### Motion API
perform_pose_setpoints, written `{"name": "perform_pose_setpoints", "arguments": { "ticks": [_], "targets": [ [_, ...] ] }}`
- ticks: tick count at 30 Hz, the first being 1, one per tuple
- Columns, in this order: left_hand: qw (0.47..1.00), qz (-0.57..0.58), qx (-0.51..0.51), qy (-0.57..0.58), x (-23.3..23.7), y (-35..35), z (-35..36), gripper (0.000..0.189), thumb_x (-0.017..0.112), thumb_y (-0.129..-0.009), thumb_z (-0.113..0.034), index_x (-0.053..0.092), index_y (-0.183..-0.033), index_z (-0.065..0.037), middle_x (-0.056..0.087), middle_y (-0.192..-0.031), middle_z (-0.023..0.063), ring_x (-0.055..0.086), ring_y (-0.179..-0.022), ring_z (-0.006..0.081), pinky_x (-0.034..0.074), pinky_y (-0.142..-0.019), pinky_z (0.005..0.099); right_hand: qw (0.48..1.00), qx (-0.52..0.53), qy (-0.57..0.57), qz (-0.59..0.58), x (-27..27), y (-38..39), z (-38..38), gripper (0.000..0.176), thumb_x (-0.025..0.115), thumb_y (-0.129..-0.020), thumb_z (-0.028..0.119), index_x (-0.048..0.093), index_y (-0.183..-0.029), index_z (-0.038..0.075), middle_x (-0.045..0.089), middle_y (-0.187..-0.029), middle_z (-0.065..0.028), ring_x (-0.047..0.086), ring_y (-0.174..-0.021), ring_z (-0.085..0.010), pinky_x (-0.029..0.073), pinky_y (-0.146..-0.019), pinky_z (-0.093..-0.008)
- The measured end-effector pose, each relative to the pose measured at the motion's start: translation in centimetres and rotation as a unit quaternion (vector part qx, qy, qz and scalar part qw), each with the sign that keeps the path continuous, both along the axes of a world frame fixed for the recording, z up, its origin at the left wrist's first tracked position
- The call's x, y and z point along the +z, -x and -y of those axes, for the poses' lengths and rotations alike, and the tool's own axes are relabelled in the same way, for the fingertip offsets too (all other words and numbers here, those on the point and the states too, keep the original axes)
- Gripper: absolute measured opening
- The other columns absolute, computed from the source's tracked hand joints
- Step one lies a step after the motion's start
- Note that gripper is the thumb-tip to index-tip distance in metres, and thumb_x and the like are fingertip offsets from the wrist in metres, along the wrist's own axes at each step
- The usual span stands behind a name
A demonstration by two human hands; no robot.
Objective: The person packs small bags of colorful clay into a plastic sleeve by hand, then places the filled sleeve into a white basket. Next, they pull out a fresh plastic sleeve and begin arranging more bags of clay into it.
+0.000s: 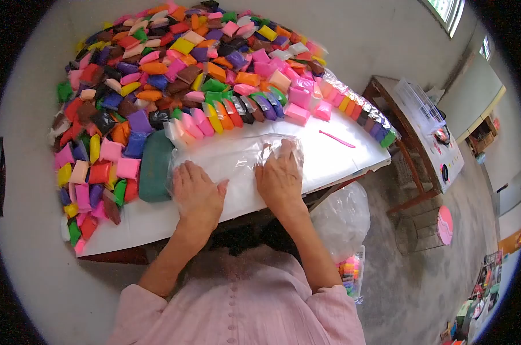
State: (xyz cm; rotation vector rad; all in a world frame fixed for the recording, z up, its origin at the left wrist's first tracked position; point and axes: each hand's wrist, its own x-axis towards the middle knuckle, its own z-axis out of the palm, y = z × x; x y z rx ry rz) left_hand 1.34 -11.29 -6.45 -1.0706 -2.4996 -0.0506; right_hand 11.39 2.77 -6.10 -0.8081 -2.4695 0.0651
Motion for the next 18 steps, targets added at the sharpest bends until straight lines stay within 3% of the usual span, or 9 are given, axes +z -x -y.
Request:
{"name": "perform_pose_setpoints", "arguments": {
  "ticks": [2, 6, 9, 12, 14, 16, 18],
  "targets": [
    [1.0, -0.004, -0.018, 0.019, 0.5, 0.2, 0.1, 0.071, 0.054, -0.092, -0.052, 0.056, -0.12, 0.014, 0.053, -0.128, 0.0287, 0.047, -0.125, 0.0395, 0.023, -0.115, 0.0542, 0.999, 0.002, 0.041, 0.007, 0.2, 0.0, -0.1, 0.05, 0.063, -0.088, 0.027, 0.056, -0.131, 0.002, 0.043, -0.136, -0.0336, 0.041, -0.13, -0.0492, 0.029, -0.111, -0.0566],
    [1.0, 0.018, -0.011, -0.013, 0.7, 0.3, 0.3, 0.07, 0.055, -0.092, -0.05, 0.053, -0.121, 0.013, 0.052, -0.128, 0.0299, 0.048, -0.124, 0.0395, 0.022, -0.116, 0.0542, 1.0, -0.001, 0.02, 0.006, -2.4, 0.5, -1.4, 0.05, 0.06, -0.091, 0.03, 0.054, -0.135, 0.009, 0.046, -0.133, -0.0338, 0.044, -0.126, -0.0493, 0.03, -0.108, -0.0583],
    [0.999, 0.023, -0.019, -0.046, 0.0, 1.1, 0.4, 0.068, 0.056, -0.092, -0.049, 0.052, -0.122, 0.011, 0.051, -0.128, 0.0308, 0.048, -0.124, 0.0395, 0.023, -0.115, 0.0534, 0.997, -0.02, -0.066, 0.017, -3.9, 1.2, -1.9, 0.052, 0.06, -0.091, 0.031, 0.052, -0.136, 0.008, 0.046, -0.133, -0.0345, 0.043, -0.127, -0.0486, 0.03, -0.108, -0.0591],
    [0.998, 0.029, -0.025, -0.042, 0.2, 1.5, 0.5, 0.064, 0.057, -0.092, -0.046, 0.052, -0.123, 0.009, 0.051, -0.129, 0.0297, 0.048, -0.124, 0.0393, 0.026, -0.113, 0.0523, 0.995, -0.002, 0.034, 0.094, 0.6, 1.2, -0.8, 0.052, 0.058, -0.092, 0.032, 0.052, -0.137, 0.006, 0.045, -0.135, -0.0358, 0.04, -0.131, -0.0484, 0.027, -0.11, -0.0591],
    [0.998, 0.023, -0.037, -0.039, 0.2, 1.2, 0.6, 0.059, 0.057, -0.093, -0.042, 0.052, -0.124, 0.008, 0.051, -0.13, 0.0281, 0.047, -0.126, 0.039, 0.029, -0.112, 0.0508, 0.995, 0.005, 0.04, 0.096, 0.4, 1.4, -1.0, 0.052, 0.057, -0.092, 0.031, 0.051, -0.137, 0.005, 0.045, -0.135, -0.0362, 0.039, -0.132, -0.0484, 0.026, -0.111, -0.0587],
    [0.996, 0.008, -0.061, -0.057, -0.4, 0.8, 0.4, 0.054, 0.059, -0.093, -0.035, 0.052, -0.125, 0.008, 0.052, -0.131, 0.0263, 0.047, -0.127, 0.0388, 0.032, -0.111, 0.0487, 0.997, -0.005, 0.021, 0.069, -0.4, 1.2, -0.9, 0.053, 0.059, -0.091, 0.028, 0.05, -0.137, 0.004, 0.045, -0.135, -0.0361, 0.038, -0.132, -0.0484, 0.026, -0.112, -0.0584],
    [0.978, 0.057, -0.2, -0.033, 0.4, 0.5, 0.1, 0.051, 0.059, -0.092, -0.028, 0.051, -0.128, 0.007, 0.051, -0.134, 0.0254, 0.046, -0.129, 0.0388, 0.033, -0.111, 0.0469, 0.999, 0.005, 0.025, 0.045, -0.6, 1.2, -0.9, 0.055, 0.061, -0.088, 0.025, 0.049, -0.136, 0.003, 0.044, -0.137, -0.036, 0.046, -0.127, -0.0457, 0.027, -0.111, -0.0578]
  ]
}}
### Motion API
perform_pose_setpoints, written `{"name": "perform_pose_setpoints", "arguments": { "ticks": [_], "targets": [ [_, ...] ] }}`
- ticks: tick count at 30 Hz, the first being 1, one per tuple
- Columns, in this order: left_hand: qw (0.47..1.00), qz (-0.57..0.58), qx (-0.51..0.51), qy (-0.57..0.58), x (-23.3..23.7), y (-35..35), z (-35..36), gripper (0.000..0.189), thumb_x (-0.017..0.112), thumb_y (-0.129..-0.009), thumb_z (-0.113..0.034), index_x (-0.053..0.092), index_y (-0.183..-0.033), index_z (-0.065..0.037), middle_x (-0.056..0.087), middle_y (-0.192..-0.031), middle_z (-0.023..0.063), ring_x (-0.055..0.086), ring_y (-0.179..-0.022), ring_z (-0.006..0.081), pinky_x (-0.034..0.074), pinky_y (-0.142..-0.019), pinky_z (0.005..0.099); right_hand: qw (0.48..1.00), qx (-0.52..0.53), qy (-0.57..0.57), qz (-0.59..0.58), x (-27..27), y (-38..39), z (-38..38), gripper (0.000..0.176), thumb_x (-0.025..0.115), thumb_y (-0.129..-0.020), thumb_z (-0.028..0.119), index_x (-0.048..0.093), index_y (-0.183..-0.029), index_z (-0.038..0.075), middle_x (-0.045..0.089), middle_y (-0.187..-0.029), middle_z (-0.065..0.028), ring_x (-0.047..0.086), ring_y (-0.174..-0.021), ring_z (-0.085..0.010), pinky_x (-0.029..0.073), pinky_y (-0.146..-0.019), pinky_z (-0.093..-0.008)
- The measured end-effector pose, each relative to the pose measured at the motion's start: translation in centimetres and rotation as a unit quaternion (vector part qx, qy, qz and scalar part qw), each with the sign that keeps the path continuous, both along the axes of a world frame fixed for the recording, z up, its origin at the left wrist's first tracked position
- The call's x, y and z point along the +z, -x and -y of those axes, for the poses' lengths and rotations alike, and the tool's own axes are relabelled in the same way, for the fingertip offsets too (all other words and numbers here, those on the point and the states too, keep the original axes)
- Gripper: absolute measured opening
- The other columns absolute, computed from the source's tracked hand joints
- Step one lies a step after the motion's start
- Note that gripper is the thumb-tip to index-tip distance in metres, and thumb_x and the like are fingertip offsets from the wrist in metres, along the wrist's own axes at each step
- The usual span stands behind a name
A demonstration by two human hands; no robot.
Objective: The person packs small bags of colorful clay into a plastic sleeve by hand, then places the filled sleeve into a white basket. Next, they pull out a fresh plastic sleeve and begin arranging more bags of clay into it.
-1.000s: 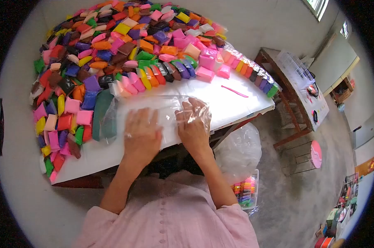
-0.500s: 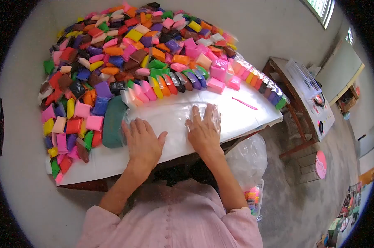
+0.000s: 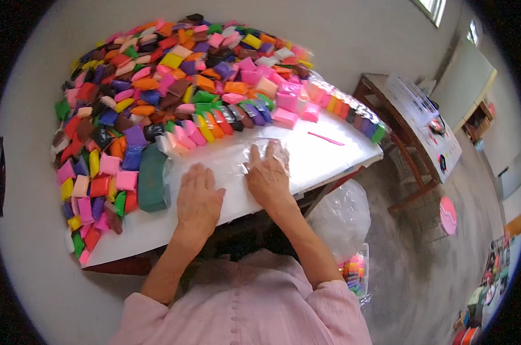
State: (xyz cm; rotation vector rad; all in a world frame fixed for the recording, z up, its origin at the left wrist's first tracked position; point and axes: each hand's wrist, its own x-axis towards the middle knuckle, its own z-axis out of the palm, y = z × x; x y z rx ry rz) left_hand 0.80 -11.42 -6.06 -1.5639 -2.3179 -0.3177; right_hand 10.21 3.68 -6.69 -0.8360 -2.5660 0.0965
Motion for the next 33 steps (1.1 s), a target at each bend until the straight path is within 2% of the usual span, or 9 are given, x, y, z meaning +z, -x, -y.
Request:
{"name": "perform_pose_setpoints", "arguments": {
  "ticks": [5, 11, 13, 15, 17, 21, 24, 26, 33],
  "targets": [
    [0.972, 0.068, -0.223, -0.038, 1.4, 0.7, -4.1, 0.048, 0.055, -0.092, -0.017, 0.048, -0.132, 0.008, 0.046, -0.139, 0.027, 0.044, -0.131, 0.0398, 0.032, -0.114, 0.0452, 0.999, 0.031, -0.026, -0.006, -0.4, -0.4, -0.4, 0.05, 0.057, -0.088, 0.018, 0.051, -0.133, -0.003, 0.048, -0.133, -0.0319, 0.044, -0.128, -0.0437, 0.035, -0.109, -0.0494],
    [0.965, 0.117, -0.235, -0.01, -0.4, 1.7, -3.8, 0.054, 0.051, -0.098, -0.028, 0.042, -0.14, 0.005, 0.038, -0.147, 0.0273, 0.032, -0.14, 0.041, 0.024, -0.118, 0.0458, 0.991, 0.061, -0.117, -0.002, -2.2, -2.0, -1.7, 0.048, 0.057, -0.086, 0.008, 0.05, -0.132, -0.004, 0.048, -0.135, -0.03, 0.05, -0.122, -0.0449, 0.04, -0.106, -0.0474],
    [0.964, 0.123, -0.235, -0.008, -0.4, 1.6, -3.8, 0.054, 0.051, -0.098, -0.029, 0.042, -0.142, 0.002, 0.037, -0.148, 0.0273, 0.031, -0.141, 0.0413, 0.023, -0.118, 0.047, 0.997, 0.069, 0.028, -0.003, 2.2, -4.3, 2.1, 0.043, 0.059, -0.082, 0.005, 0.055, -0.124, -0.004, 0.054, -0.131, -0.027, 0.06, -0.11, -0.0391, 0.048, -0.096, -0.0442],
    [0.965, 0.139, -0.225, 0.001, 0.2, 1.2, -3.6, 0.054, 0.05, -0.098, -0.029, 0.042, -0.143, 0.0, 0.036, -0.149, 0.0272, 0.031, -0.141, 0.0416, 0.023, -0.118, 0.0484, 0.972, 0.221, -0.036, -0.067, 4.0, -7.7, 4.2, 0.046, 0.064, -0.077, 0.002, 0.056, -0.122, -0.003, 0.058, -0.126, -0.0241, 0.065, -0.095, -0.0354, 0.055, -0.079, -0.04],
    [0.964, 0.144, -0.223, -0.012, 0.1, 0.9, -3.8, 0.054, 0.053, -0.097, -0.031, 0.044, -0.142, -0.003, 0.037, -0.149, 0.0269, 0.033, -0.14, 0.0414, 0.024, -0.117, 0.0497, 0.938, 0.331, 0.043, -0.087, 8.6, -11.1, 6.2, 0.036, 0.067, -0.072, 0.0, 0.064, -0.108, -0.002, 0.068, -0.101, -0.0177, 0.067, -0.076, -0.0295, 0.055, -0.064, -0.0361],
    [0.965, 0.145, -0.216, -0.029, -0.2, 0.6, -3.9, 0.052, 0.054, -0.096, -0.031, 0.049, -0.139, -0.003, 0.037, -0.148, 0.0273, 0.034, -0.14, 0.0413, 0.026, -0.117, 0.0497, 0.942, 0.163, -0.073, -0.283, 14.1, -10.5, 4.3, 0.013, 0.063, -0.078, -0.004, 0.072, -0.084, 0.005, 0.067, -0.066, -0.0065, 0.064, -0.054, -0.0168, 0.048, -0.056, -0.026],
    [0.968, 0.134, -0.21, -0.034, -0.3, 0.5, -4.0, 0.052, 0.055, -0.096, -0.032, 0.05, -0.138, -0.002, 0.038, -0.147, 0.0267, 0.035, -0.139, 0.0399, 0.026, -0.116, 0.0494, 0.962, 0.181, 0.023, -0.202, 16.1, -5.1, -3.8, 0.029, 0.072, -0.082, 0.006, 0.07, -0.111, 0.008, 0.07, -0.087, -0.0051, 0.061, -0.068, -0.0147, 0.048, -0.059, -0.0277],
    [0.972, 0.108, -0.206, -0.043, -0.7, 0.4, -4.1, 0.054, 0.056, -0.094, -0.033, 0.05, -0.138, -0.002, 0.041, -0.144, 0.0254, 0.037, -0.138, 0.0381, 0.028, -0.115, 0.0485, 0.985, 0.168, 0.009, -0.028, 15.5, -1.1, -8.8, 0.059, 0.079, -0.078, 0.013, 0.059, -0.133, 0.015, 0.063, -0.122, -0.0095, 0.064, -0.091, -0.0208, 0.054, -0.078, -0.035],
    [0.963, 0.16, -0.207, -0.063, -0.1, 0.0, -3.8, 0.049, 0.058, -0.094, -0.029, 0.053, -0.133, 0.0, 0.041, -0.144, 0.0268, 0.036, -0.137, 0.0405, 0.028, -0.115, 0.0508, 0.957, 0.182, 0.035, 0.223, 12.2, 6.8, -14.8, 0.096, 0.087, -0.059, 0.025, 0.046, -0.146, 0.024, 0.057, -0.133, -0.0131, 0.054, -0.124, -0.0307, 0.048, -0.098, -0.0417]
  ]
}}
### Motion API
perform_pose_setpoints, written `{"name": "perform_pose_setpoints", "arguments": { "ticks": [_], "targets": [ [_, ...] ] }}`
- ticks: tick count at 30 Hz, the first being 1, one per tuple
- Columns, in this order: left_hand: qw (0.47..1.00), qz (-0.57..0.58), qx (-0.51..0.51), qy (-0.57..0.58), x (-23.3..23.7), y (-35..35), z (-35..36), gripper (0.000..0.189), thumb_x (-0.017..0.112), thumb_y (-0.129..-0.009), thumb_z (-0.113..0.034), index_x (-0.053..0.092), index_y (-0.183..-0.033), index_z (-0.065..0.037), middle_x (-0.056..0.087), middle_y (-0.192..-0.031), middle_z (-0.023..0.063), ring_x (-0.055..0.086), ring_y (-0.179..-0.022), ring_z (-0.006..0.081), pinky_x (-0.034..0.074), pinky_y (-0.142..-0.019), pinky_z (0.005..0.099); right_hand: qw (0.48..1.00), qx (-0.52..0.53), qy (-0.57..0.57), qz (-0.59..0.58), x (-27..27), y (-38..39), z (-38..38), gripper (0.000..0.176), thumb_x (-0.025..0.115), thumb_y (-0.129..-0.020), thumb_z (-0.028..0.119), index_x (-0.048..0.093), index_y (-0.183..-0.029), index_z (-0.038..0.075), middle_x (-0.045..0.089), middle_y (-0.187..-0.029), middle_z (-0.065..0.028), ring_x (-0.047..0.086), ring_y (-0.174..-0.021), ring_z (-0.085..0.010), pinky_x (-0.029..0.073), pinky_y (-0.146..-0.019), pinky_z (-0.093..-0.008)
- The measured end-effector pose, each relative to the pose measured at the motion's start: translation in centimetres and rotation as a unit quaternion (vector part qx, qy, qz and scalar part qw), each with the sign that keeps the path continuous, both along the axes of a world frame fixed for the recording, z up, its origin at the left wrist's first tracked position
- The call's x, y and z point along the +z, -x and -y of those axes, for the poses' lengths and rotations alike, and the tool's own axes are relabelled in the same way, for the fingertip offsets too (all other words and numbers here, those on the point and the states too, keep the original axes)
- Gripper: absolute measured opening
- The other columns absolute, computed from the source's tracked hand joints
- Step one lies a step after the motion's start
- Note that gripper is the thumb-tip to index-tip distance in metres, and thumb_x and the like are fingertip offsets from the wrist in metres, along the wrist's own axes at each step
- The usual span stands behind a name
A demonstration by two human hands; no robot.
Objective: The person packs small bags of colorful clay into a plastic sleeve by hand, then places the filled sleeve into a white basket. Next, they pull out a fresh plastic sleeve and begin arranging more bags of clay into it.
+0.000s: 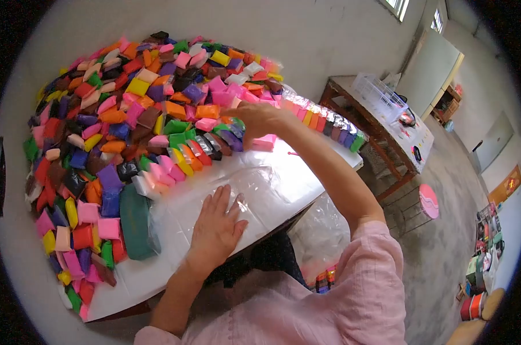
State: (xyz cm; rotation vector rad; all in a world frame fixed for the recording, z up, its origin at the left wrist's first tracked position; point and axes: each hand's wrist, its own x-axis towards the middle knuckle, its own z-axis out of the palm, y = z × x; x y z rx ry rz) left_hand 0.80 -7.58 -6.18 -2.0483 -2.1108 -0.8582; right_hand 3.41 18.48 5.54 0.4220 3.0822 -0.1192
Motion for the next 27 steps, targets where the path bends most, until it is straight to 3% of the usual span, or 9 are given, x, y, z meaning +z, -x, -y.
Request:
{"name": "perform_pose_setpoints", "arguments": {
  "ticks": [2, 6, 9, 15, 19, 23, 24, 27],
  "targets": [
    [1.0, -0.003, 0.003, 0.004, -0.2, 0.0, -0.1, 0.051, 0.058, -0.093, -0.029, 0.052, -0.135, -0.001, 0.04, -0.145, 0.0264, 0.036, -0.138, 0.0403, 0.028, -0.115, 0.0513, 0.999, 0.005, 0.001, 0.048, -0.8, 0.9, -0.2, 0.103, 0.09, -0.059, 0.023, 0.041, -0.149, 0.025, 0.052, -0.141, -0.0156, 0.052, -0.127, -0.0311, 0.046, -0.102, -0.0437],
    [1.0, -0.009, 0.004, 0.01, -0.6, 0.0, -0.1, 0.054, 0.059, -0.093, -0.03, 0.049, -0.138, -0.003, 0.038, -0.146, 0.0254, 0.035, -0.138, 0.0396, 0.028, -0.115, 0.0515, 1.0, 0.004, -0.01, -0.017, -2.7, 0.6, -1.6, 0.075, 0.077, -0.064, 0.021, 0.055, -0.136, 0.02, 0.063, -0.121, -0.0111, 0.058, -0.117, -0.0314, 0.048, -0.096, -0.0409],
    [1.0, -0.017, 0.009, 0.014, -0.7, -0.1, -0.1, 0.055, 0.059, -0.093, -0.03, 0.048, -0.14, -0.003, 0.038, -0.147, 0.0249, 0.034, -0.139, 0.0394, 0.027, -0.115, 0.0512, 0.997, -0.023, -0.046, -0.064, -3.7, -0.8, -2.3, 0.063, 0.071, -0.069, 0.019, 0.059, -0.13, 0.018, 0.064, -0.117, -0.0112, 0.06, -0.112, -0.031, 0.048, -0.094, -0.0415],
    [0.999, -0.03, 0.009, 0.011, -0.6, -0.1, -0.1, 0.054, 0.058, -0.094, -0.03, 0.048, -0.139, -0.003, 0.038, -0.147, 0.0252, 0.036, -0.137, 0.0396, 0.028, -0.115, 0.0512, 0.978, -0.089, -0.015, -0.19, -5.6, -2.6, -1.1, 0.048, 0.068, -0.074, 0.02, 0.06, -0.121, 0.013, 0.063, -0.114, -0.0144, 0.059, -0.111, -0.0332, 0.046, -0.095, -0.0429],
    [0.999, -0.034, 0.009, 0.0, -0.3, 0.0, -0.1, 0.054, 0.061, -0.092, -0.032, 0.053, -0.135, 0.0, 0.045, -0.142, 0.0259, 0.039, -0.137, 0.0379, 0.028, -0.115, 0.0494, 0.965, -0.095, -0.018, -0.243, -6.6, -3.4, -1.1, 0.039, 0.07, -0.073, 0.022, 0.059, -0.109, 0.012, 0.062, -0.101, -0.0168, 0.061, -0.098, -0.0359, 0.047, -0.087, -0.0447],
    [1.0, -0.023, 0.005, 0.004, 0.8, -0.2, 0.0, 0.05, 0.046, -0.1, -0.037, 0.056, -0.131, 0.001, 0.042, -0.144, 0.0261, 0.038, -0.135, 0.0413, 0.03, -0.112, 0.0497, 0.923, -0.157, 0.015, -0.351, -6.4, -5.8, -0.3, 0.036, 0.071, -0.072, 0.019, 0.061, -0.105, 0.01, 0.063, -0.098, -0.0167, 0.063, -0.094, -0.0364, 0.05, -0.084, -0.0452],
    [1.0, -0.021, 0.003, 0.008, 0.9, -0.2, 0.0, 0.05, 0.045, -0.1, -0.037, 0.056, -0.131, 0.001, 0.043, -0.144, 0.0254, 0.039, -0.134, 0.0412, 0.03, -0.112, 0.0495, 0.894, -0.181, 0.046, -0.407, -6.4, -7.3, -0.3, 0.037, 0.071, -0.072, 0.017, 0.061, -0.105, 0.008, 0.064, -0.098, -0.0174, 0.064, -0.092, -0.0359, 0.051, -0.081, -0.0445],
    [1.0, -0.018, 0.003, 0.01, 1.0, 0.0, -0.3, 0.051, 0.041, -0.102, -0.038, 0.056, -0.133, 0.0, 0.045, -0.143, 0.0235, 0.041, -0.133, 0.0406, 0.029, -0.112, 0.0483, 0.81, -0.253, -0.023, -0.529, -6.5, -14.3, 2.5, 0.031, 0.071, -0.071, 0.017, 0.063, -0.098, 0.003, 0.066, -0.094, -0.0177, 0.065, -0.088, -0.0315, 0.051, -0.079, -0.0398]
  ]
}}
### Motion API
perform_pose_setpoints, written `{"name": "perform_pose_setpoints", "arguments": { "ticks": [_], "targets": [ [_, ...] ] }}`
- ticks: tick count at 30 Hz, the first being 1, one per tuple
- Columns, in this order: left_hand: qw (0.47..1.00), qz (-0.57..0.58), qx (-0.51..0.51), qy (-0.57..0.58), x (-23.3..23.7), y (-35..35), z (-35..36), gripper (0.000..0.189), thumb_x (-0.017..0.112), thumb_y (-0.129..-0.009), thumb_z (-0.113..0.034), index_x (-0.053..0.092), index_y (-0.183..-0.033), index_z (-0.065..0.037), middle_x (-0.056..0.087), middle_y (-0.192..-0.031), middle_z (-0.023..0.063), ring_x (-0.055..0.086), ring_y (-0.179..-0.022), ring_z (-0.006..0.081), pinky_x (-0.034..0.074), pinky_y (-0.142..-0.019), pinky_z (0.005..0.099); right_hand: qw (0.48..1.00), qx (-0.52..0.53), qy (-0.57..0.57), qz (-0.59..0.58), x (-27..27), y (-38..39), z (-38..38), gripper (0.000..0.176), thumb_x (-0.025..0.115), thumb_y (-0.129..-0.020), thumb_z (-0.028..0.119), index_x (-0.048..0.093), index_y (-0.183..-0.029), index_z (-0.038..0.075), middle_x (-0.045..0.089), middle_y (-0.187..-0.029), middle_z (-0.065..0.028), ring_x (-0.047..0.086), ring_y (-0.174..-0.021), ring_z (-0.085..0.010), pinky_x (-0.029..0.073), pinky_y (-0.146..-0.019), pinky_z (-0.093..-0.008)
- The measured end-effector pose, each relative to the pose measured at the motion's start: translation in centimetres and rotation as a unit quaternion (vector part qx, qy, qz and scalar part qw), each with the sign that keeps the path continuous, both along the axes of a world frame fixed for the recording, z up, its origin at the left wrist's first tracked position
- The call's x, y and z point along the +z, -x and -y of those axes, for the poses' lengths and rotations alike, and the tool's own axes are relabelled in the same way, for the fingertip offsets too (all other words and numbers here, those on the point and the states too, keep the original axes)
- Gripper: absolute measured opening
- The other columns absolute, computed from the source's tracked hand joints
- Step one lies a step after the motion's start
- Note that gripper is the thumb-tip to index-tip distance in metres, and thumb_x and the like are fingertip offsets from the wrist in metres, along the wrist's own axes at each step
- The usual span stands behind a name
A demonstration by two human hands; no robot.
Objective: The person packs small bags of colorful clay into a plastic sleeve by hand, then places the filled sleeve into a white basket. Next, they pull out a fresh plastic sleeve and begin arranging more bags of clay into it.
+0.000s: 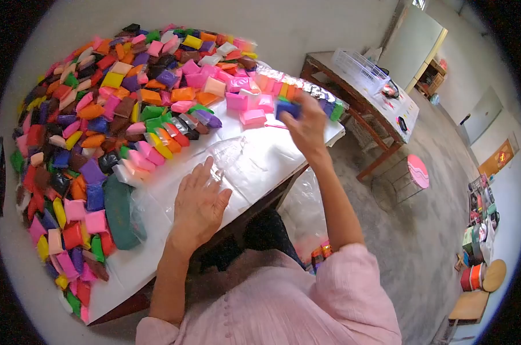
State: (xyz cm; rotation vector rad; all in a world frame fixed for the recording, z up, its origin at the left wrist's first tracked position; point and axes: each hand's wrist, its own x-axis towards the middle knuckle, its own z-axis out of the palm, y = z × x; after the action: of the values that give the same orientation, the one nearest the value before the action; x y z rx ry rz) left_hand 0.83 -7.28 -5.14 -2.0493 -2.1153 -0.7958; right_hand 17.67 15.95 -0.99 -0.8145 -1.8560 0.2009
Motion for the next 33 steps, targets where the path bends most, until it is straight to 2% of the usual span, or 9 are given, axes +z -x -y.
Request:
{"name": "perform_pose_setpoints", "arguments": {
  "ticks": [4, 6, 9, 12, 18, 22, 26, 29, 33],
  "targets": [
    [1.0, 0.0, 0.001, 0.027, 0.3, -0.4, 0.0, 0.049, 0.046, -0.099, -0.038, 0.056, -0.134, -0.004, 0.044, -0.146, 0.0209, 0.038, -0.136, 0.0396, 0.029, -0.113, 0.0518, 0.981, -0.092, 0.169, -0.034, -1.3, -7.7, 10.1, 0.027, 0.071, -0.073, 0.013, 0.062, -0.096, 0.003, 0.067, -0.091, -0.0089, 0.065, -0.082, -0.0183, 0.05, -0.072, -0.0321],
    [0.999, -0.023, 0.007, 0.036, 0.2, -0.6, -0.2, 0.048, 0.047, -0.099, -0.036, 0.056, -0.134, -0.004, 0.045, -0.145, 0.0205, 0.039, -0.135, 0.0401, 0.028, -0.113, 0.0526, 0.98, -0.043, 0.195, -0.024, -2.3, -7.4, 15.4, 0.028, 0.072, -0.073, 0.011, 0.063, -0.098, 0.005, 0.068, -0.092, -0.0061, 0.065, -0.085, -0.0151, 0.05, -0.074, -0.0295],
    [1.0, -0.025, -0.001, 0.01, -0.3, -0.5, -0.2, 0.048, 0.049, -0.097, -0.034, 0.055, -0.134, -0.003, 0.046, -0.144, 0.0204, 0.038, -0.136, 0.04, 0.026, -0.113, 0.0528, 0.956, 0.148, 0.244, -0.073, -3.4, -2.7, 18.9, 0.036, 0.074, -0.076, 0.008, 0.061, -0.109, 0.006, 0.066, -0.106, -0.0101, 0.065, -0.095, -0.0196, 0.051, -0.083, -0.0308],
    [0.999, -0.026, -0.007, 0.029, -0.5, -0.2, -0.1, 0.049, 0.053, -0.095, -0.032, 0.055, -0.134, -0.002, 0.046, -0.144, 0.0202, 0.038, -0.136, 0.0406, 0.026, -0.114, 0.0532, 0.961, 0.174, 0.162, -0.144, -3.7, 3.2, 17.2, 0.033, 0.074, -0.076, 0.004, 0.06, -0.106, 0.001, 0.065, -0.105, -0.0146, 0.066, -0.094, -0.0244, 0.051, -0.083, -0.0324],
    [1.0, -0.03, -0.003, -0.002, -1.1, -0.2, -0.3, 0.048, 0.055, -0.092, -0.028, 0.056, -0.132, -0.002, 0.048, -0.141, 0.021, 0.039, -0.135, 0.041, 0.026, -0.113, 0.0529, 0.999, 0.004, 0.006, -0.045, -5.1, 7.7, 14.0, 0.033, 0.069, -0.077, 0.005, 0.058, -0.108, 0.002, 0.061, -0.109, -0.0221, 0.06, -0.099, -0.0406, 0.051, -0.084, -0.0451],
    [0.999, -0.037, -0.005, -0.004, -1.0, -0.3, -0.1, 0.048, 0.055, -0.092, -0.024, 0.055, -0.134, -0.003, 0.048, -0.141, 0.0214, 0.038, -0.136, 0.0407, 0.026, -0.113, 0.0537, 0.996, -0.069, 0.038, 0.05, -5.4, 8.3, 13.4, 0.034, 0.067, -0.082, 0.011, 0.057, -0.114, 0.002, 0.058, -0.111, -0.0243, 0.061, -0.099, -0.0414, 0.051, -0.082, -0.045],
    [0.999, -0.019, -0.024, 0.01, 0.2, -0.2, 0.2, 0.04, 0.05, -0.095, -0.016, 0.055, -0.132, -0.002, 0.043, -0.144, 0.0238, 0.038, -0.135, 0.0413, 0.028, -0.113, 0.0521, 0.996, -0.078, 0.024, 0.041, -5.4, 7.9, 13.8, 0.036, 0.068, -0.081, 0.01, 0.058, -0.116, 0.002, 0.058, -0.109, -0.0221, 0.062, -0.096, -0.0401, 0.053, -0.079, -0.0447],
    [0.997, 0.042, -0.063, -0.017, 2.3, 0.1, 0.0, 0.037, 0.051, -0.095, -0.012, 0.055, -0.13, 0.0, 0.053, -0.132, 0.0244, 0.055, -0.119, 0.0354, 0.042, -0.103, 0.0464, 0.994, -0.057, 0.07, 0.053, -5.3, 7.1, 14.3, 0.038, 0.065, -0.085, 0.012, 0.055, -0.121, 0.003, 0.055, -0.117, -0.0248, 0.062, -0.098, -0.0404, 0.054, -0.08, -0.0436],
    [0.914, 0.402, -0.027, 0.037, 1.6, -0.2, -3.0, 0.034, 0.05, -0.099, -0.014, 0.055, -0.128, 0.002, 0.064, -0.11, 0.0132, 0.064, -0.09, 0.02, 0.054, -0.08, 0.0333, 0.999, -0.039, 0.009, 0.027, -5.9, 6.7, 13.8, 0.044, 0.066, -0.085, 0.013, 0.054, -0.125, 0.001, 0.055, -0.119, -0.0233, 0.062, -0.097, -0.0389, 0.054, -0.079, -0.0428]
  ]
}}
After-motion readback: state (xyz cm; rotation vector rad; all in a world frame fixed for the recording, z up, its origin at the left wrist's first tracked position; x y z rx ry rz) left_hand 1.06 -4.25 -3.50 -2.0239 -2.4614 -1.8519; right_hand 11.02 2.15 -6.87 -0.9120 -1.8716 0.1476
